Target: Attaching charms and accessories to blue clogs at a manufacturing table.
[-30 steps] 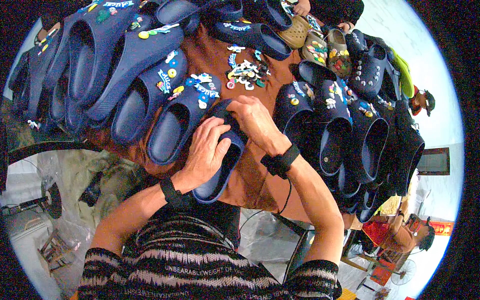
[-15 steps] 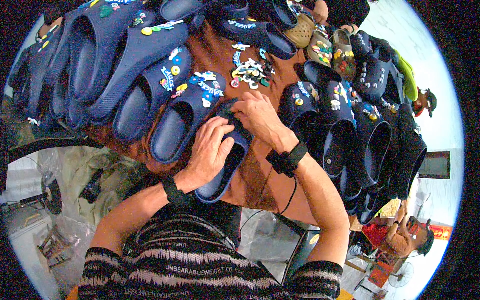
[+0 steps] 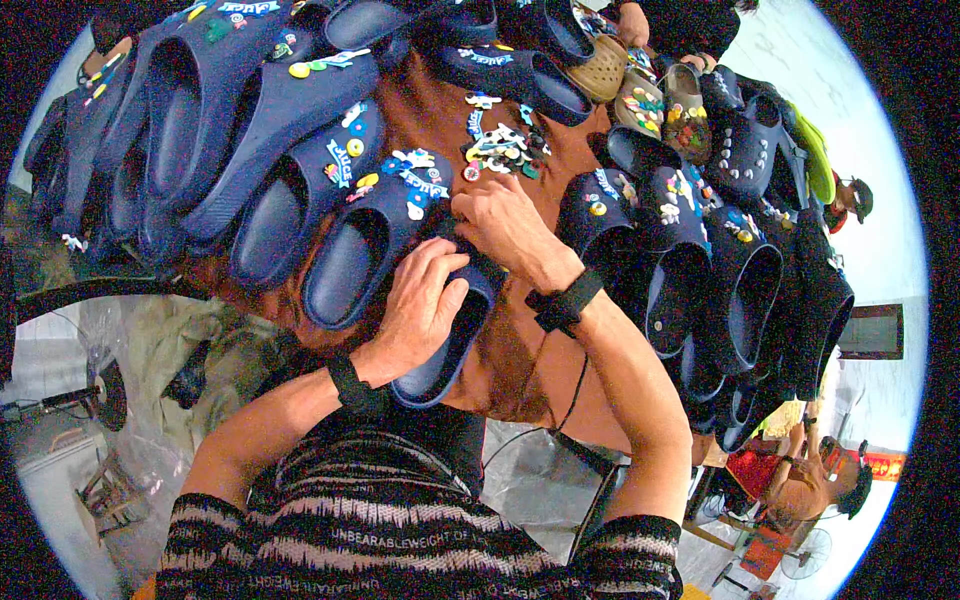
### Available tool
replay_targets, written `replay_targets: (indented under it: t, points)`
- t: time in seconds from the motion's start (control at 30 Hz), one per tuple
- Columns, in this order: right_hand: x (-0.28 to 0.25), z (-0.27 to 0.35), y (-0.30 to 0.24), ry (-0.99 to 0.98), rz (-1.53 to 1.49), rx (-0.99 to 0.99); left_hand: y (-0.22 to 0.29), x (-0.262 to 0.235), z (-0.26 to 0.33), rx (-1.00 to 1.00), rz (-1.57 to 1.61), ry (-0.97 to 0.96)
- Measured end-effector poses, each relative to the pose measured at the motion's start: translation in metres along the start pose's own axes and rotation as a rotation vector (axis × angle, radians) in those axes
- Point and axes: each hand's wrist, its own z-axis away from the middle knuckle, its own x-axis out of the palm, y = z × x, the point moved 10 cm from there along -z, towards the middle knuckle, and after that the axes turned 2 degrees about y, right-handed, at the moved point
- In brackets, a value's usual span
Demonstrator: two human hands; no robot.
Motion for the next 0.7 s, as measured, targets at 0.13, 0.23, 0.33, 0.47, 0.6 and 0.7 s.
replay_targets:
  t: [0.13, 0.23, 0.33, 0.47, 0.6, 0.7]
  points:
    - [-0.009, 0.003, 0.009, 0.027, -0.095, 0.040, 0.000, -0.003, 0.000, 0.008, 0.008, 0.014]
    - [-0.006, 0.010, 0.036, -0.029, -0.347, 0.242, 0.000, -0.005, 0.000, 0.018, 0.018, 0.024]
    - [0.002, 0.017, 0.050, -0.062, -0.525, 0.352, 0.000, -0.005, 0.000, 0.013, 0.015, 0.017]
    - [0.002, 0.018, 0.053, -0.036, -0.570, 0.362, 0.001, -0.004, 0.000, 0.007, 0.028, 0.019]
    - [0.000, 0.016, 0.043, 0.015, -0.496, 0.312, -0.001, -0.004, 0.001, 0.001, 0.015, 0.025]
    - [-0.012, 0.014, 0.022, 0.112, -0.199, 0.119, -0.001, -0.003, 0.000, -0.004, 0.014, 0.019]
